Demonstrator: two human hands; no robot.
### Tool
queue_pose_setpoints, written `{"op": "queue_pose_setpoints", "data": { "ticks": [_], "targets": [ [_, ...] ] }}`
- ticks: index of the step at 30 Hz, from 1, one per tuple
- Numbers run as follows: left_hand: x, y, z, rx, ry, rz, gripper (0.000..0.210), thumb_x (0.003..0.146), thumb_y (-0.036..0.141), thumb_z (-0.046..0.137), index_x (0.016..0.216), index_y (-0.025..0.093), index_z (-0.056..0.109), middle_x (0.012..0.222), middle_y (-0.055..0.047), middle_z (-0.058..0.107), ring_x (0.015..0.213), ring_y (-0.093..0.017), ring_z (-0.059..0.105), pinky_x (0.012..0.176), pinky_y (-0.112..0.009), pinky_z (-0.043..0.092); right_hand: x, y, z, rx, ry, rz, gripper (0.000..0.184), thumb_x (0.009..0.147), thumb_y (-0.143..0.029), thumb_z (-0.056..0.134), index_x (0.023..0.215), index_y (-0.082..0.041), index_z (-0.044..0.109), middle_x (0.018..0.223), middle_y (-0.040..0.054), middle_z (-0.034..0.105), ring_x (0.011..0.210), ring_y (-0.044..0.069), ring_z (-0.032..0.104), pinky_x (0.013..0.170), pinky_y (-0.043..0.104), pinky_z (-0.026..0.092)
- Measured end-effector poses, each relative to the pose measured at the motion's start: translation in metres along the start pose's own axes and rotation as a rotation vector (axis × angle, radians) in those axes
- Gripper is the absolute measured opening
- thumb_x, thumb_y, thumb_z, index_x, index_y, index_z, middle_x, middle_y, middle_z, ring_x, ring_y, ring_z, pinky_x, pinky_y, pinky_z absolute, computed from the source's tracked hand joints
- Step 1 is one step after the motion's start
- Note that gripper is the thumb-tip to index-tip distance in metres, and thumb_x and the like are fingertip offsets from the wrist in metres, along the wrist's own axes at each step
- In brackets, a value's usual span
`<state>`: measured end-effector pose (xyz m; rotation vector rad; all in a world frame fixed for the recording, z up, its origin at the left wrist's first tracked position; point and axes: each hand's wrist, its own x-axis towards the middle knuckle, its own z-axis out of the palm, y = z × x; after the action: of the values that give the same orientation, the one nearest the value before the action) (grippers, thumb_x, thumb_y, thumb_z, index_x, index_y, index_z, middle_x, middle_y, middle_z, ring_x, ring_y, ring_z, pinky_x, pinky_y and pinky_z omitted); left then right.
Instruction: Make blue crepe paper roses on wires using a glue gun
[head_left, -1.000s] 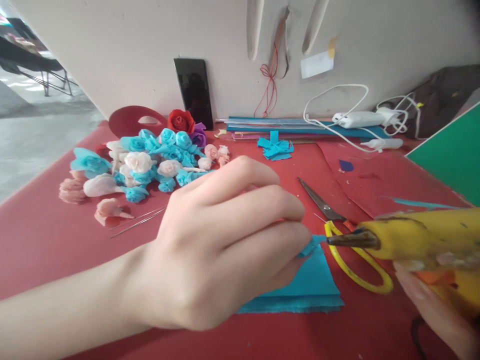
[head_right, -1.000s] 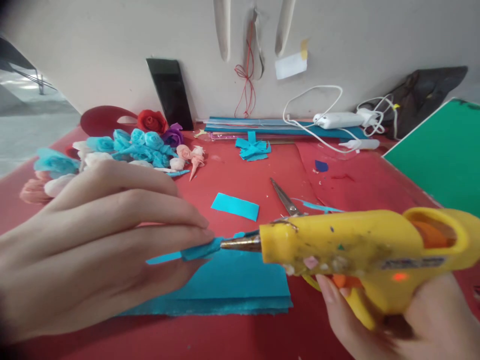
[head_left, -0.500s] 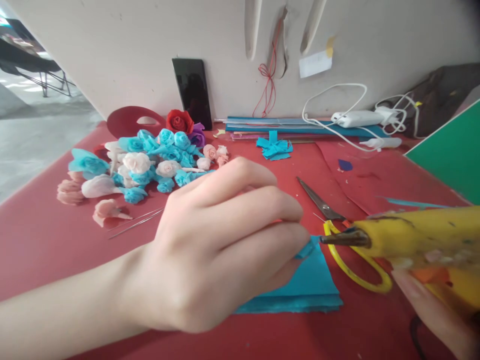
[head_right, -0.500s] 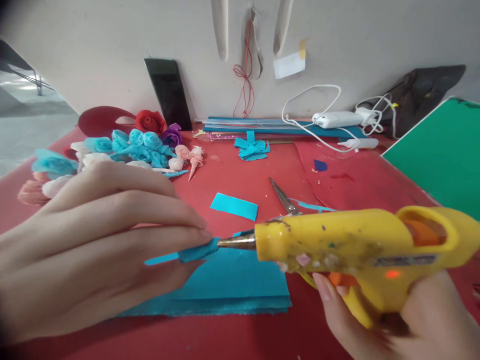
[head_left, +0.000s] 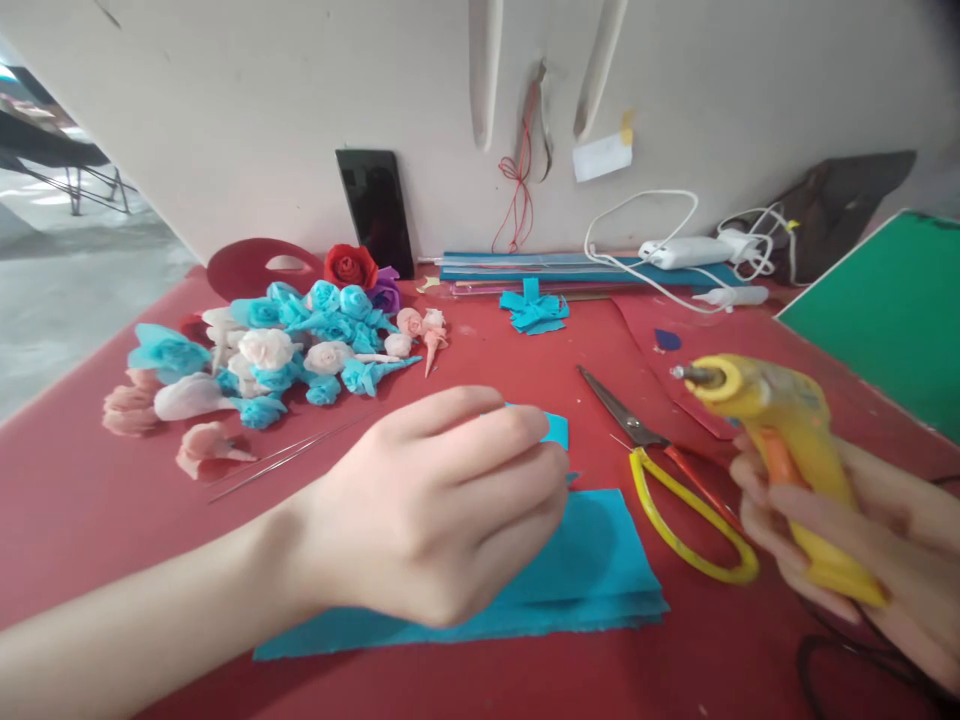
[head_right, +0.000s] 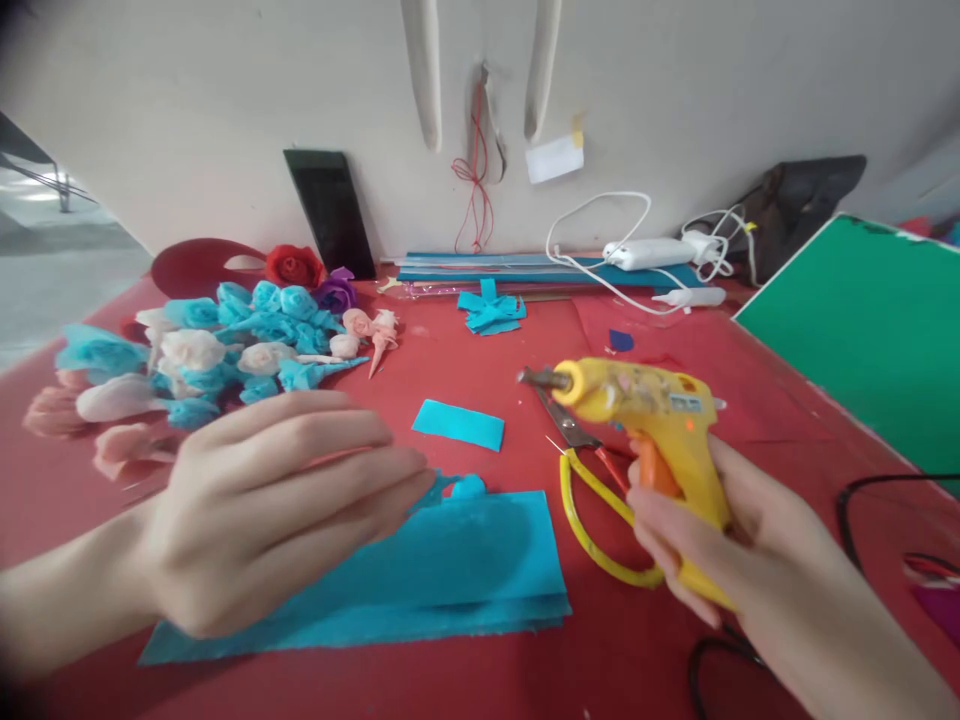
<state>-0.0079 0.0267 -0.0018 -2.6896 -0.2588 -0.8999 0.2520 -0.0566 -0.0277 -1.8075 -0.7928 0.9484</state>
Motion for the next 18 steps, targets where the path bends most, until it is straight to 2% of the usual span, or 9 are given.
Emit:
{"op": "queue_pose_setpoints", "data": {
  "ticks": [1,4,7,9,13,16,18],
  "targets": [
    [0.0,-0.002,0.002,0.014,-0.003,0.045,0.015,0.086,0.012,0.052,0.075,0.017,0.061,0.075,0.001,0.068,0.075,-0.015,0.06,0.068,-0.03,0.049,0.009,-0.003,-0.004,0.02,-0.014,0.024,0.056,0.036,-0.05,0.083,0.077,-0.021,0.06,0.07,0.0012,0.056,0.04,0.008,0.041,0.023,0.016,0.026],
    [-0.001,-0.009,0.007,0.015,-0.048,0.085,0.017,0.089,0.01,0.047,0.079,0.014,0.06,0.073,0.0,0.067,0.074,-0.016,0.06,0.066,-0.03,0.049,0.04,-0.006,-0.021,0.044,0.019,0.02,0.044,0.051,-0.045,0.079,0.078,-0.018,0.06,0.07,0.0004,0.054,0.049,0.008,0.046,0.031,0.014,0.034],
    [-0.002,-0.015,0.009,0.013,-0.056,0.101,0.016,0.09,0.013,0.048,0.079,0.014,0.059,0.075,-0.001,0.067,0.075,-0.016,0.06,0.064,-0.029,0.048,0.064,-0.004,-0.033,0.007,0.062,0.045,0.022,0.079,-0.029,0.062,0.097,-0.016,0.058,0.08,0.0006,0.056,0.058,0.007,0.052,0.042,0.015,0.042],
    [-0.002,-0.017,0.009,0.015,-0.049,0.091,0.015,0.09,0.016,0.05,0.079,0.014,0.06,0.076,0.0,0.068,0.076,-0.015,0.059,0.065,-0.028,0.048,0.074,-0.001,-0.038,-0.071,0.082,0.081,0.017,0.09,-0.026,0.053,0.101,-0.013,0.055,0.081,0.0007,0.056,0.058,0.007,0.052,0.044,0.016,0.043],
    [-0.001,-0.016,0.003,-0.001,-0.024,0.072,0.008,0.086,0.015,0.056,0.08,0.015,0.062,0.079,0.001,0.068,0.079,-0.015,0.057,0.065,-0.026,0.048,0.086,0.005,-0.047,-0.31,0.084,0.064,0.025,0.094,-0.038,0.047,0.095,-0.015,0.057,0.079,0.0006,0.056,0.059,0.008,0.054,0.049,0.02,0.044],
    [0.0,-0.013,-0.001,-0.041,-0.018,0.043,0.002,0.082,0.013,0.061,0.082,0.014,0.062,0.082,0.0,0.069,0.083,-0.015,0.056,0.07,-0.026,0.048,0.09,0.002,-0.053,-0.583,0.234,-0.016,0.022,0.091,-0.036,0.052,0.087,-0.015,0.058,0.082,0.0012,0.057,0.069,0.011,0.055,0.062,0.026,0.048],
    [0.0,-0.011,-0.003,-0.077,0.009,0.025,0.005,0.083,0.011,0.06,0.082,0.015,0.062,0.082,0.001,0.069,0.084,-0.015,0.055,0.071,-0.026,0.047,0.085,-0.007,-0.054,-0.74,0.351,-0.134,0.015,0.084,-0.029,0.061,0.084,-0.014,0.058,0.087,0.0038,0.059,0.081,0.017,0.056,0.074,0.035,0.046]
  ]
}}
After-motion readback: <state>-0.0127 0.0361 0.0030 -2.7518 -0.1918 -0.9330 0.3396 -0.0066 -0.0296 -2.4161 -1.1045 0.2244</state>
